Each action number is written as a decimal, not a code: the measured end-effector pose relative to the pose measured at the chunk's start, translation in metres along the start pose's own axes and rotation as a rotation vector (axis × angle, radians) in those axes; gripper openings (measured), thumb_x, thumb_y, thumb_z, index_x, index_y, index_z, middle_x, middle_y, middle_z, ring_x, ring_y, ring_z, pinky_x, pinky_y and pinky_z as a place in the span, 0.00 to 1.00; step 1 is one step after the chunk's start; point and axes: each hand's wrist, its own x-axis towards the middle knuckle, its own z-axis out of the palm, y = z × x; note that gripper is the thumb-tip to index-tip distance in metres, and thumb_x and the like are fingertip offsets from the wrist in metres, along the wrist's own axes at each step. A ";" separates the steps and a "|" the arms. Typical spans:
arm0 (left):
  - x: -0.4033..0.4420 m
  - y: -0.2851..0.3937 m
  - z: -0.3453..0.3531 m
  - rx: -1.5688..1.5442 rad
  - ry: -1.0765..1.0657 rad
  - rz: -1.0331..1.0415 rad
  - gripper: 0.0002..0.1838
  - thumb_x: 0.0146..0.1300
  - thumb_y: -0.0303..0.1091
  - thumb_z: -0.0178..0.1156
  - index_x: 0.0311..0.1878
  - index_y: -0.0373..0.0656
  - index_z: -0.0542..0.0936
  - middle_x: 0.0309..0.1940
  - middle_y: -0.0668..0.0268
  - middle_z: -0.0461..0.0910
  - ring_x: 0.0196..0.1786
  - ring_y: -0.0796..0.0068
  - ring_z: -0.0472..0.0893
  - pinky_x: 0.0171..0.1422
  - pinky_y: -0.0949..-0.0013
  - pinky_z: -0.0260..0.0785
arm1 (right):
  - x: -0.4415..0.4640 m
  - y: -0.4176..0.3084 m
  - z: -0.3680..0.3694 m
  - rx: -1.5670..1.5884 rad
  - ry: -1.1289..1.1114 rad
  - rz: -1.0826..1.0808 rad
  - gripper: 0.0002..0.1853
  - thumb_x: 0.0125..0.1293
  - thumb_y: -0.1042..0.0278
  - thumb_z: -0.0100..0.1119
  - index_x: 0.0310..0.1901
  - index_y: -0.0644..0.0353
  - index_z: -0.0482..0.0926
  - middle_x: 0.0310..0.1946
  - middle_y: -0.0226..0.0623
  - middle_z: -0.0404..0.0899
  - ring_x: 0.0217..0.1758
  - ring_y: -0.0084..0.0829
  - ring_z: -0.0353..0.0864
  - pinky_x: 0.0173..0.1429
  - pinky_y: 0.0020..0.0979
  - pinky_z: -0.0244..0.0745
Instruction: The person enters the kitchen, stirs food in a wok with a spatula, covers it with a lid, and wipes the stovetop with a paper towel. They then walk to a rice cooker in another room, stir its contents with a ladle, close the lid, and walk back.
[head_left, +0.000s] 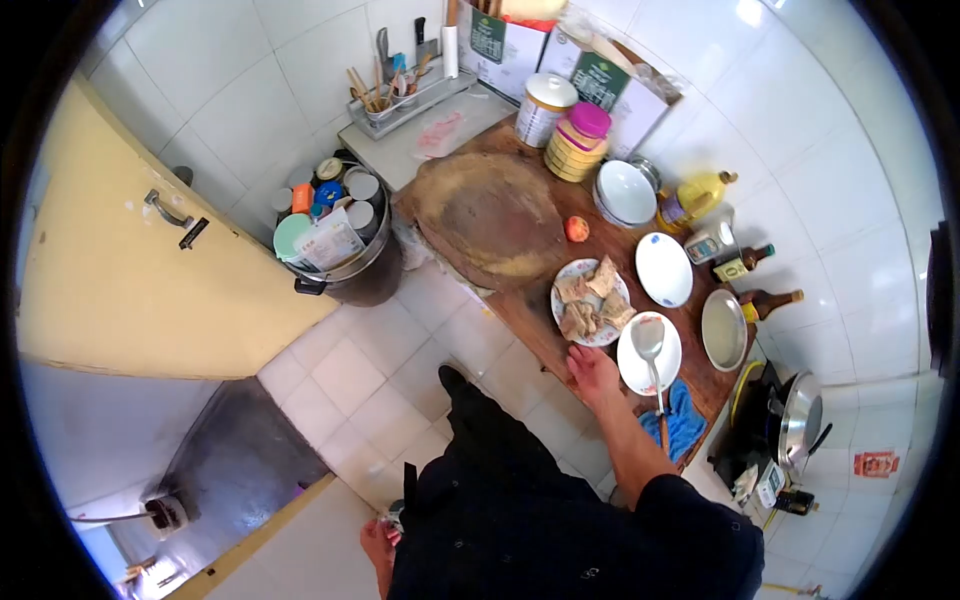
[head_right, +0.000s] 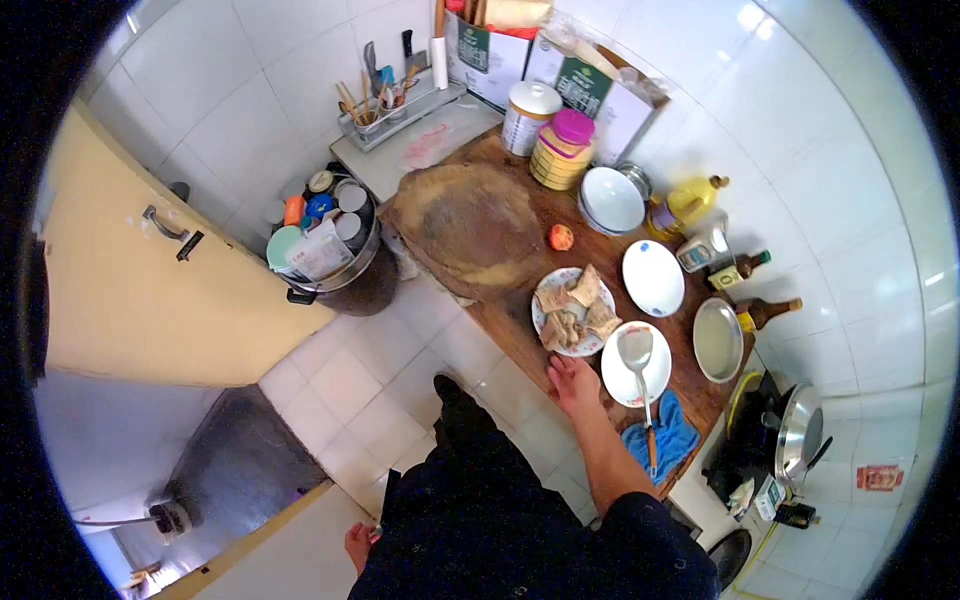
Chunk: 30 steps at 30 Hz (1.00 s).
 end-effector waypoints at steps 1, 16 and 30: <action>-0.008 0.009 0.006 0.083 0.064 -0.002 0.14 0.64 0.27 0.60 0.51 0.36 0.72 0.34 0.54 0.82 0.28 0.67 0.82 0.29 0.65 0.79 | 0.005 0.002 -0.007 0.068 0.012 -0.012 0.32 0.62 0.79 0.41 0.72 0.59 0.63 0.69 0.37 0.69 0.68 0.37 0.71 0.68 0.41 0.70; -0.008 0.056 0.008 0.229 0.269 -0.131 0.15 0.69 0.39 0.61 0.35 0.33 0.82 0.19 0.61 0.79 0.14 0.74 0.75 0.18 0.71 0.70 | -0.035 0.064 0.055 -0.606 0.100 0.406 0.11 0.73 0.61 0.56 0.42 0.62 0.79 0.30 0.35 0.81 0.26 0.26 0.77 0.24 0.28 0.70; 0.083 0.056 -0.089 0.523 0.524 0.065 0.26 0.75 0.48 0.47 0.29 0.38 0.79 0.18 0.55 0.79 0.18 0.56 0.80 0.29 0.54 0.74 | -0.009 0.193 0.290 -0.872 -0.179 0.329 0.24 0.72 0.42 0.55 0.23 0.47 0.68 0.20 0.29 0.74 0.20 0.25 0.72 0.21 0.29 0.66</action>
